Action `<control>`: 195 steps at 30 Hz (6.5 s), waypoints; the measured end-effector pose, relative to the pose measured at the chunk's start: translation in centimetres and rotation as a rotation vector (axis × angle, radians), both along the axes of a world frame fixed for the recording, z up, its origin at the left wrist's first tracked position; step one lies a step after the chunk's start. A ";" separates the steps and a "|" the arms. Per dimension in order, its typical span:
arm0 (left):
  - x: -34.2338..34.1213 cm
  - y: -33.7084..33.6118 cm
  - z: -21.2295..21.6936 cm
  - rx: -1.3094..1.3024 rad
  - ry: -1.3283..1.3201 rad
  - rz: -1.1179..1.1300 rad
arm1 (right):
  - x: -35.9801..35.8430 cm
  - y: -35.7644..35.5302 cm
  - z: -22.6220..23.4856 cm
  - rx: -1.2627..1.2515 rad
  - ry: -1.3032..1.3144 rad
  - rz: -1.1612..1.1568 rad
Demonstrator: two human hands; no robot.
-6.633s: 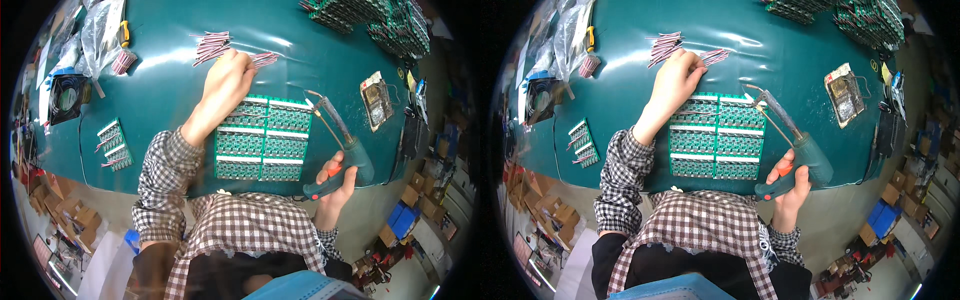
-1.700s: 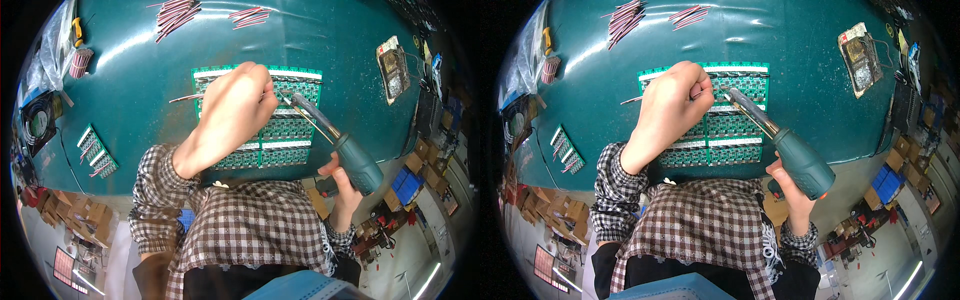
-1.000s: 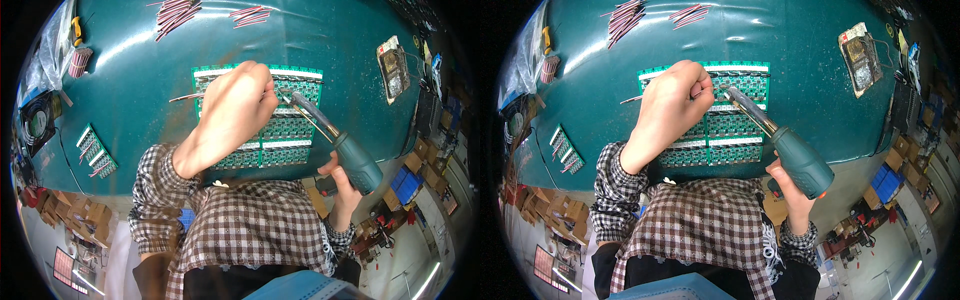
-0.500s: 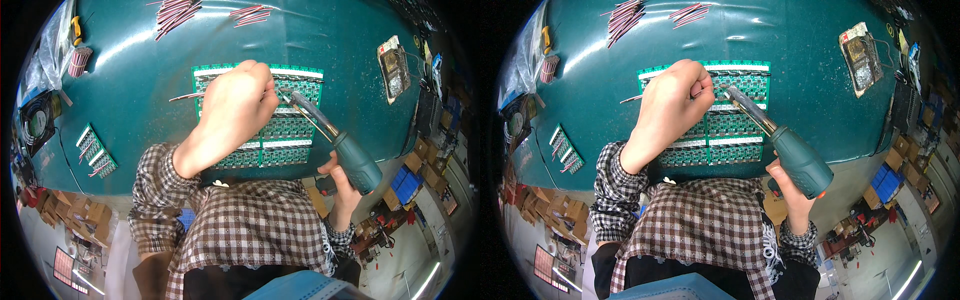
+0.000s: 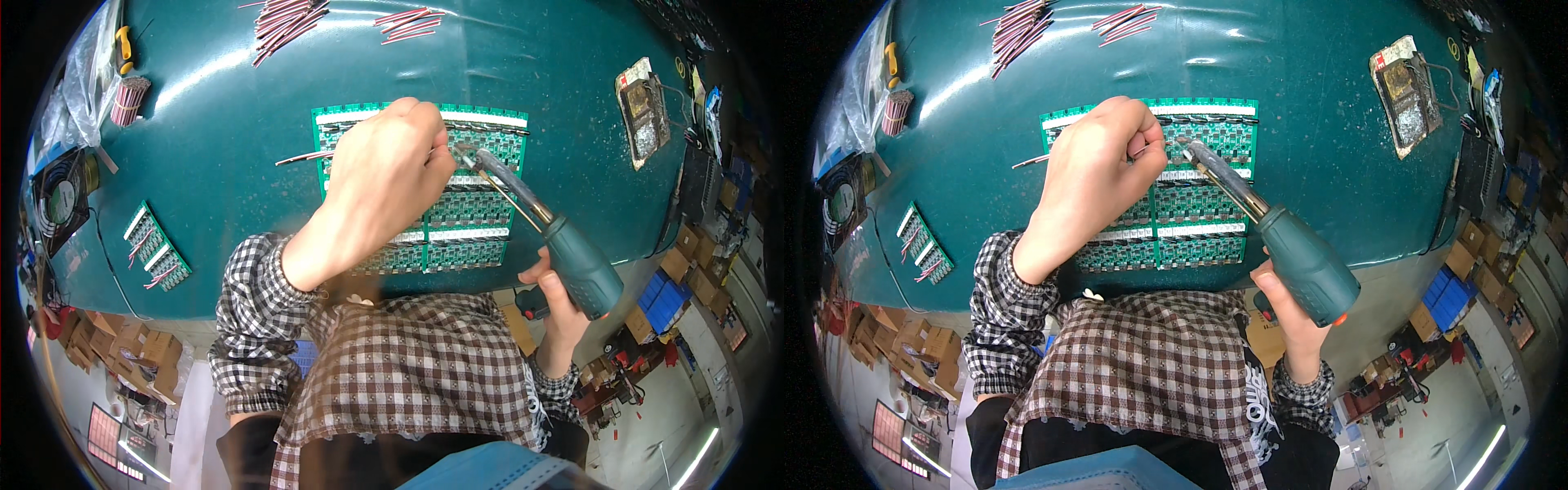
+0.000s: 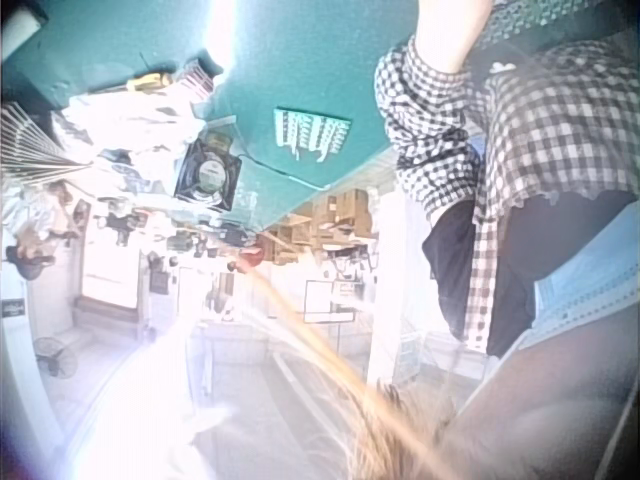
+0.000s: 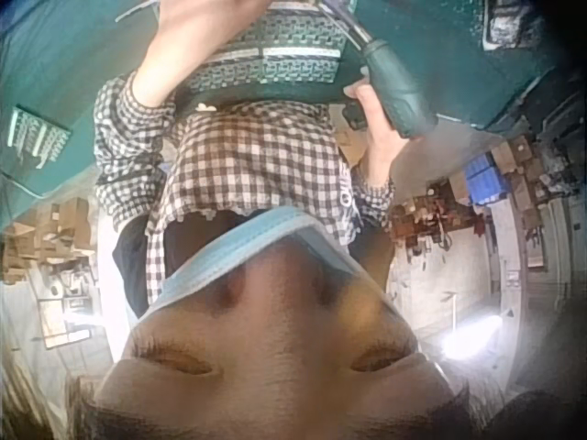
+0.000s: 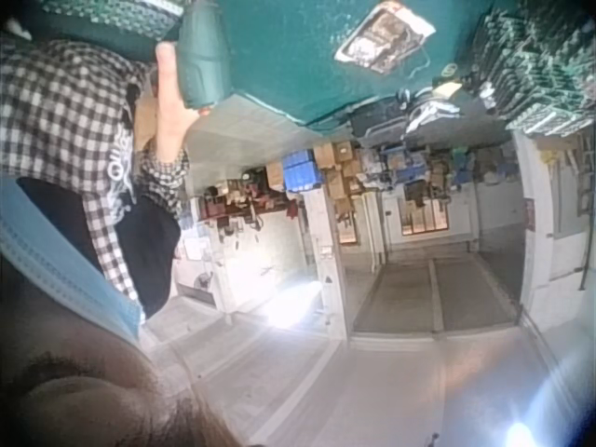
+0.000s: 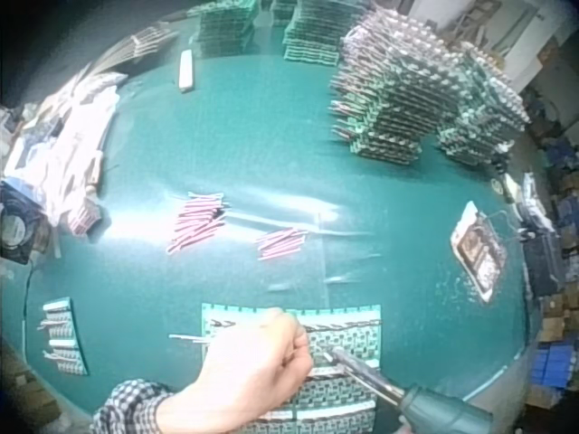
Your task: The person solders red and white wires onto a green circuit board using a soldering iron and solder wire. They repeatedly pick wires, place them on the board, apply heat, and add solder to secure connections. The person occasionally lifts the board to inspect the soldered joints before continuing.
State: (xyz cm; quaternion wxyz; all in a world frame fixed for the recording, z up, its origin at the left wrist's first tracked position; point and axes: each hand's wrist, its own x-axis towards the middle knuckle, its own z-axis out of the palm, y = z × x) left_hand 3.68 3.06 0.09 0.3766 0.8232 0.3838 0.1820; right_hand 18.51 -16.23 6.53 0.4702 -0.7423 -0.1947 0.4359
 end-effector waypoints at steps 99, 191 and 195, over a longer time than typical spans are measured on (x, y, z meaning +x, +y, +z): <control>0.0 -1.1 0.3 0.036 0.035 0.069 | -0.3 -1.3 -0.7 0.067 0.039 -0.086; 1.2 -2.8 4.3 -1.177 -0.862 0.321 | -0.4 -0.8 -1.5 0.395 0.622 -0.396; -2.1 -1.7 4.8 -0.291 -0.473 0.202 | -0.5 -0.4 -1.0 0.405 0.463 -0.343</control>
